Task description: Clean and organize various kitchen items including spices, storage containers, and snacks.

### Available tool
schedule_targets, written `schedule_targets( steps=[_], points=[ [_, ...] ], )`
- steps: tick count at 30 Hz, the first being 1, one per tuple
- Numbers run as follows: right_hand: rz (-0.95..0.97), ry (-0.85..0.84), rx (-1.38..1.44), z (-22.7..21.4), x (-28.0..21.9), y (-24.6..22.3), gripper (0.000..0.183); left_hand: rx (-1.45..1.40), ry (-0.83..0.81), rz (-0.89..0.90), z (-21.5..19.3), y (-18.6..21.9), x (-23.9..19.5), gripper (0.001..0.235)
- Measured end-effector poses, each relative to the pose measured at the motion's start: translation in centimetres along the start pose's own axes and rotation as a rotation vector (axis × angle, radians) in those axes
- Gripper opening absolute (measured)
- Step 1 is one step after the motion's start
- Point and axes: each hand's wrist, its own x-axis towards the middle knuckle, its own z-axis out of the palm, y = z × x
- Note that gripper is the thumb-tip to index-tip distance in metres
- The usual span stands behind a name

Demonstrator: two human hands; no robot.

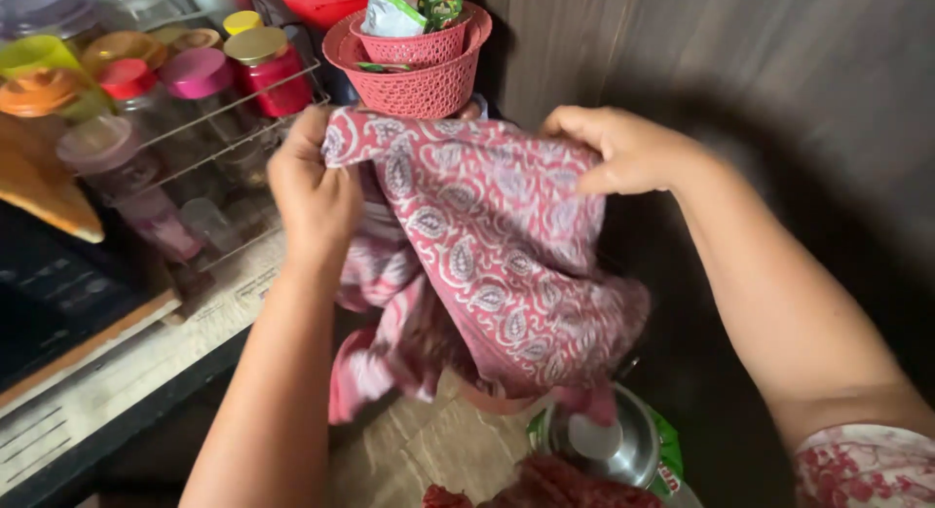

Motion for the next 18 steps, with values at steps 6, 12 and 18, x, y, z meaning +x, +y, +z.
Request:
schedule_targets(
  steps=[6, 12, 18],
  points=[
    [0.083, 1.007, -0.636, 8.1, -2.4, 0.6, 0.021, 0.659, -0.100, 0.338, -6.8, 11.8, -5.1, 0.031],
    [0.145, 1.063, -0.034, 18.5, -4.4, 1.3, 0.024, 0.370, -0.394, 0.149, -8.0, 16.2, -20.3, 0.045],
    [0.004, 0.754, 0.893, 24.1, -10.8, -7.9, 0.041, 0.076, -0.791, -0.170, -9.2, 19.2, -32.3, 0.042]
  ],
)
